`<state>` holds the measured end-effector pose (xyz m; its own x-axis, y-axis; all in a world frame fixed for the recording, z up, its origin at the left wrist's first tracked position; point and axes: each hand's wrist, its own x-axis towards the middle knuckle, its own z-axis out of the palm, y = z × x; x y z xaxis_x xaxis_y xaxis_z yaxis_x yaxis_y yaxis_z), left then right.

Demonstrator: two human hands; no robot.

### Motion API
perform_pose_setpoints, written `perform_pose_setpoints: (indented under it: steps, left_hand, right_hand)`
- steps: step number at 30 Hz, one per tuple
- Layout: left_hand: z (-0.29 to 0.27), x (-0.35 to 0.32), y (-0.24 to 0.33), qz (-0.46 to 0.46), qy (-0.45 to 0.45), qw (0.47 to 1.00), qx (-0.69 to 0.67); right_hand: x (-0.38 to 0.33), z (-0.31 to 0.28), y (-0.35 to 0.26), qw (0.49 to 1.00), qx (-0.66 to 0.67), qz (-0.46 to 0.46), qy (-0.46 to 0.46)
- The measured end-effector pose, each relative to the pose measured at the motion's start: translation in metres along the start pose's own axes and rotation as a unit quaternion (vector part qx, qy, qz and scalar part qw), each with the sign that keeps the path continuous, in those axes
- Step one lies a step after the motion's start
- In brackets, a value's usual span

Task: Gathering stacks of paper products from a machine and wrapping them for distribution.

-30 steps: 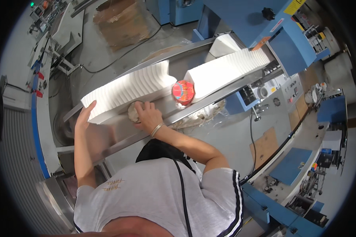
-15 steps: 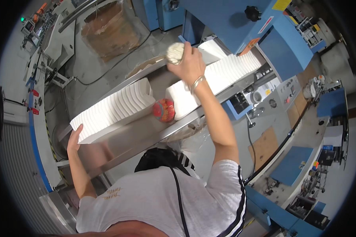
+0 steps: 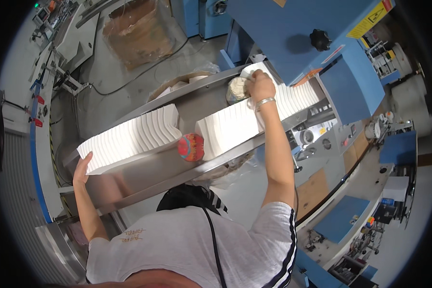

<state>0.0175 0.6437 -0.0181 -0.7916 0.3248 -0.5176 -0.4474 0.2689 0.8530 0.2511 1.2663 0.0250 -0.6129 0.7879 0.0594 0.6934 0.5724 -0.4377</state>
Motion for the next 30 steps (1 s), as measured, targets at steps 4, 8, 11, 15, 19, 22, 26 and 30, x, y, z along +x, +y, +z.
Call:
perform_pose_setpoints:
  steps: [4,8,11,15,19,22,26,30]
  left_hand:
    - [0.011,-0.002,0.008,-0.002,0.005,1.000,0.004]
    - [0.003,-0.003,-0.001,-0.007,0.013,1.000,-0.002]
    - [0.005,-0.004,0.002,-0.008,0.012,1.000,-0.001]
    - [0.009,-0.008,0.004,-0.004,0.018,1.000,0.009]
    - [0.010,-0.006,0.005,-0.003,0.001,1.000,0.005]
    - [0.009,-0.005,0.003,0.006,-0.002,1.000,0.008]
    - [0.005,-0.007,0.000,0.000,0.006,1.000,0.005]
    - [0.003,-0.007,0.000,0.004,0.004,1.000,0.011]
  right_hand:
    - [0.015,0.016,0.022,0.994,0.002,-0.060,0.090]
    - [0.016,0.020,0.007,0.990,-0.033,-0.095,0.102]
    - [0.018,0.021,0.009,0.986,-0.078,-0.100,0.106]
    - [0.018,0.013,0.006,0.985,-0.095,-0.094,0.111]
    - [0.025,0.006,0.013,0.990,-0.005,-0.056,0.129]
    - [0.018,-0.005,0.016,0.982,0.100,-0.087,0.136]
    - [-0.033,-0.049,-0.007,0.986,0.114,-0.121,-0.013]
    - [-0.088,-0.085,0.010,0.969,0.117,-0.109,-0.187]
